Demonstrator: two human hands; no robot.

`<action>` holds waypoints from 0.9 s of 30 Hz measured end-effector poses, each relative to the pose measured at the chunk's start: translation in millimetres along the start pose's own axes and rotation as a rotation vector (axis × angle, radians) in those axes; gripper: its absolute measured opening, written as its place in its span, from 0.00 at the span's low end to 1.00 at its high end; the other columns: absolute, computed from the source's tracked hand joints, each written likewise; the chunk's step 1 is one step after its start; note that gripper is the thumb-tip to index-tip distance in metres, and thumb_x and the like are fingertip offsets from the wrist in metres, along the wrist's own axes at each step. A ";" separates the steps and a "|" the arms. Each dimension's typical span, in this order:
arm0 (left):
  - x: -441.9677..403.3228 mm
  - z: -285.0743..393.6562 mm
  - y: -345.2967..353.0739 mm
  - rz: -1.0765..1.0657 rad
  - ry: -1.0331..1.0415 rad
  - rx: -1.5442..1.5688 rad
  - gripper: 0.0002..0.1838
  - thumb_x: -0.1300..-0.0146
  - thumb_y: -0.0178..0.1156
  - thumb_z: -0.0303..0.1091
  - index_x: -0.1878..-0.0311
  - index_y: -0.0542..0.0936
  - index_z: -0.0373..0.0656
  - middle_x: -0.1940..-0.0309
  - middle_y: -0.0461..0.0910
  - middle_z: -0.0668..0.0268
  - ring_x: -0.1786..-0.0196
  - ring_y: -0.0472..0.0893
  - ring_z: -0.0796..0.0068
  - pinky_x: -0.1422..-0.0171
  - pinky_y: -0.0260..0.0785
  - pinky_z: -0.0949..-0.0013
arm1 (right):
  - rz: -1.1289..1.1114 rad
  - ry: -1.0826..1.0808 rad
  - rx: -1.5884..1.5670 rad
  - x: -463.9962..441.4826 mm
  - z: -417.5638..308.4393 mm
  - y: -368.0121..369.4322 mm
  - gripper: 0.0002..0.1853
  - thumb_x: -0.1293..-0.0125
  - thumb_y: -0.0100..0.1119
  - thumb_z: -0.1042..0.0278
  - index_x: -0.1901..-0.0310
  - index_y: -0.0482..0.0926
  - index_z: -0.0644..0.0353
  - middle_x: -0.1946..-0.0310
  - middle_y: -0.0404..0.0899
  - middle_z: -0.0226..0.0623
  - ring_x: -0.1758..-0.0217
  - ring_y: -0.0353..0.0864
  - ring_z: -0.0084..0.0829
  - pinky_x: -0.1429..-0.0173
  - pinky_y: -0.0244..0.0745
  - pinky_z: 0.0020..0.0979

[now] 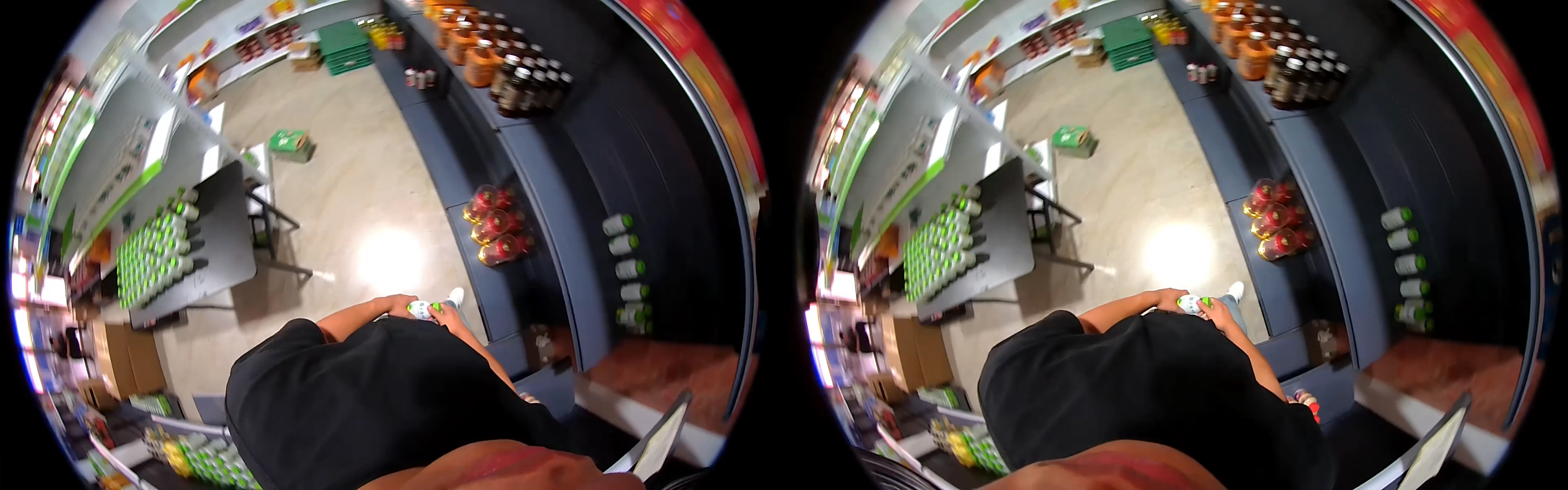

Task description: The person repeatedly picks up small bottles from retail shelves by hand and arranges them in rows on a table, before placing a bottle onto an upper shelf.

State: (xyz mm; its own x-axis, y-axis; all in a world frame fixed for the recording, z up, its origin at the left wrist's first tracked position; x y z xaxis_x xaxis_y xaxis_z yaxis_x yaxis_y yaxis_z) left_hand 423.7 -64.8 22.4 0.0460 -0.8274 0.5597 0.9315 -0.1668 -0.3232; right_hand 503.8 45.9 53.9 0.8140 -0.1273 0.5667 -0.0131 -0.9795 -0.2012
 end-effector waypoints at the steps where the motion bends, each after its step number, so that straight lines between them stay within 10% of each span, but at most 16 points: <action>1: 7.5 -7.9 -0.8 0.006 -0.029 0.006 0.35 0.50 0.71 0.55 0.42 0.75 0.46 0.48 0.82 0.54 0.42 0.80 0.54 0.38 0.71 0.57 | -0.062 0.049 0.030 -11.9 7.4 13.8 0.23 0.31 0.60 0.48 0.62 0.81 0.66 0.69 0.85 0.35 0.70 0.81 0.21 0.64 0.74 0.26; 27: 239.8 -253.0 -190.3 0.964 -0.676 0.519 0.41 0.70 0.81 0.41 0.46 0.76 0.46 0.52 0.83 0.56 0.48 0.81 0.53 0.44 0.74 0.59 | -1.078 -0.606 0.759 -292.9 -315.3 309.0 0.26 0.47 0.76 0.49 0.53 0.79 0.56 0.69 0.83 0.40 0.67 0.82 0.32 0.58 0.78 0.33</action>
State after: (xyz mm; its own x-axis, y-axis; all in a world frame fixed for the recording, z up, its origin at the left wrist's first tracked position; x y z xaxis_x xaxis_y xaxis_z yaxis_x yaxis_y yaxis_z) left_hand 166.3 -367.2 25.1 0.8066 -0.0364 0.5900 0.4435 0.6972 -0.5633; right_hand 78.3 -268.8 77.6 0.3480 0.8763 0.3331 0.9003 -0.2134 -0.3793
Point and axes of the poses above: each hand's wrist, its own x-axis away from the middle knuckle, its own y-axis out of the palm, z = x × y, the point moved 10 cm from there along -x, towards the middle knuckle
